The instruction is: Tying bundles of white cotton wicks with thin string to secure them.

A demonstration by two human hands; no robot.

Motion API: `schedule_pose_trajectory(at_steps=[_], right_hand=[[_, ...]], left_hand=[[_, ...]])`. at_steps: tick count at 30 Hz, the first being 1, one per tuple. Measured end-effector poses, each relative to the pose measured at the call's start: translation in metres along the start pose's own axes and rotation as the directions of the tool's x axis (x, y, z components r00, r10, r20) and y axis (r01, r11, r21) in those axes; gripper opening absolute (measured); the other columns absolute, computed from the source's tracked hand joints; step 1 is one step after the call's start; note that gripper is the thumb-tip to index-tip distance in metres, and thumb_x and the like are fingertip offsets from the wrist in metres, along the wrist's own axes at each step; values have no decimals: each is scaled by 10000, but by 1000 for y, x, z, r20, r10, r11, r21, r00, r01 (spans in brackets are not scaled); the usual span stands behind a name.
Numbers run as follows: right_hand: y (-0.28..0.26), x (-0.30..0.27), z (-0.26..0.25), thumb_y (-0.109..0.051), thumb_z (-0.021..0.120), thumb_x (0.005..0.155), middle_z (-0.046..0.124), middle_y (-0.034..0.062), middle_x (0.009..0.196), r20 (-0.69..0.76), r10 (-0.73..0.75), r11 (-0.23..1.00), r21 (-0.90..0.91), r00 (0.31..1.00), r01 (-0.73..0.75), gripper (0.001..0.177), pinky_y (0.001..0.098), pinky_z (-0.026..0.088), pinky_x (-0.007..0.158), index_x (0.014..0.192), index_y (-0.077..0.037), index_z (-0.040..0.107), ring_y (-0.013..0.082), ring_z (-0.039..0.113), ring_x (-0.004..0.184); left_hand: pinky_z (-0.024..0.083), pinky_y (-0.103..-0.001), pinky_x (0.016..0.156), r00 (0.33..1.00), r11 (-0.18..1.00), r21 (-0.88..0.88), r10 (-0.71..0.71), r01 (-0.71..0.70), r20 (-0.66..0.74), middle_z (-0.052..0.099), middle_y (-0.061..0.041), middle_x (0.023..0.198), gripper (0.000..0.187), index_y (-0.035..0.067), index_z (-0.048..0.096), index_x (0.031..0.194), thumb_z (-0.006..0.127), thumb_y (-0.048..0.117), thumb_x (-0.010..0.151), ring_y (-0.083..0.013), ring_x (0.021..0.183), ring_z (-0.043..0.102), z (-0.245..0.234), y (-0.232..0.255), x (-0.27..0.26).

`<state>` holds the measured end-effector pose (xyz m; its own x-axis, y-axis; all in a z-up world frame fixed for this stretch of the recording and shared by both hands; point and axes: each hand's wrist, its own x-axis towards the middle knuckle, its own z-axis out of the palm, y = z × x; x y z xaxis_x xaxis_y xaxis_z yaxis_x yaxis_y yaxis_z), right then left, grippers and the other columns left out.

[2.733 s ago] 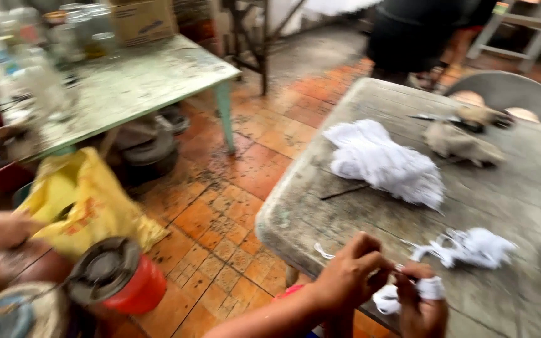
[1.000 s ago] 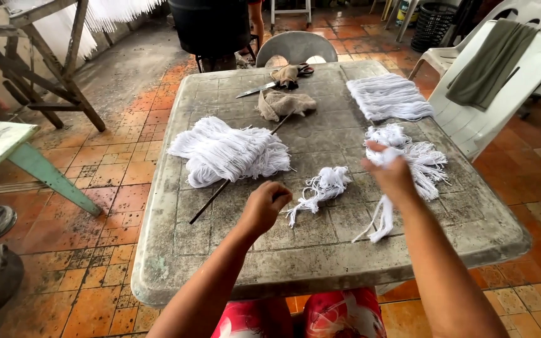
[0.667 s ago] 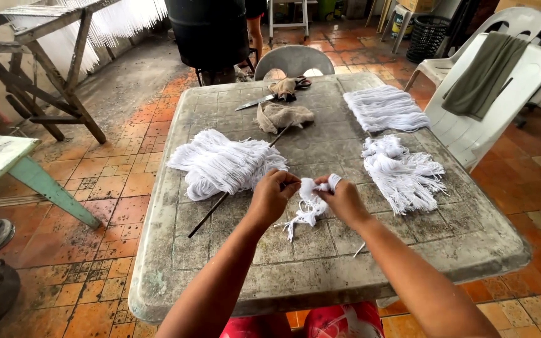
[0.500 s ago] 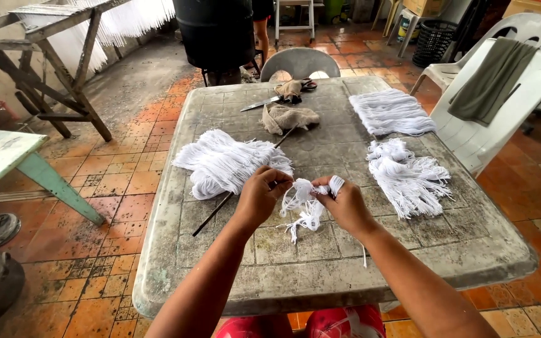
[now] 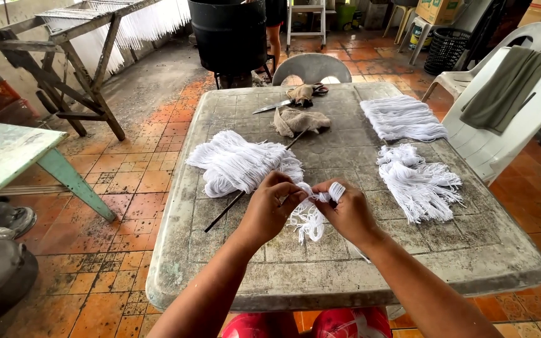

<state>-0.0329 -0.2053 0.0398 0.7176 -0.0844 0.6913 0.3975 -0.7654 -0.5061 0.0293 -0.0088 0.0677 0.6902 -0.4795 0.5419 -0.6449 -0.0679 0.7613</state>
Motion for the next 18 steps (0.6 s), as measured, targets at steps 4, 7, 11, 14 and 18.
schedule_pose_trajectory(at_steps=[4,7,11,14,18], right_hand=[[-12,-2,0,-93,767,877,733,100,864,-10,-62,997,-46,998,62,114,312,602,528,987,-121,781,294,732,707],[-9,-5,1,-81,759,864,723,66,875,-6,-146,981,-132,989,144,137,280,609,520,988,-139,769,257,728,707],[-3,-7,7,-137,758,880,725,27,884,3,-194,958,-216,981,190,89,316,613,562,967,-155,754,244,729,734],[10,-10,6,-112,754,885,732,35,885,19,-191,962,-197,981,191,94,329,619,582,975,-140,758,249,732,740],[35,-11,-2,-106,778,851,720,48,873,32,-199,925,-323,979,199,105,383,608,616,949,-136,753,293,722,765]], left_hand=[[564,-419,705,999,1000,6,-25,25,-31,642,-109,982,157,69,767,919,732,218,953,-347,844,685,6,-18,-4],[562,-409,767,994,993,-36,-110,109,-15,645,-79,1004,196,123,793,924,792,319,909,-321,892,691,9,-27,-5],[516,-358,792,979,954,-219,-202,203,28,618,-62,995,144,107,790,928,823,235,872,-210,900,621,9,-33,-11],[463,-317,750,950,823,-485,-306,297,61,570,-39,900,86,83,731,907,755,165,918,-157,832,546,-4,-41,-13],[534,-308,748,879,439,-842,-470,314,83,680,-50,820,45,119,598,906,623,147,931,-174,807,685,-61,-47,-22]])
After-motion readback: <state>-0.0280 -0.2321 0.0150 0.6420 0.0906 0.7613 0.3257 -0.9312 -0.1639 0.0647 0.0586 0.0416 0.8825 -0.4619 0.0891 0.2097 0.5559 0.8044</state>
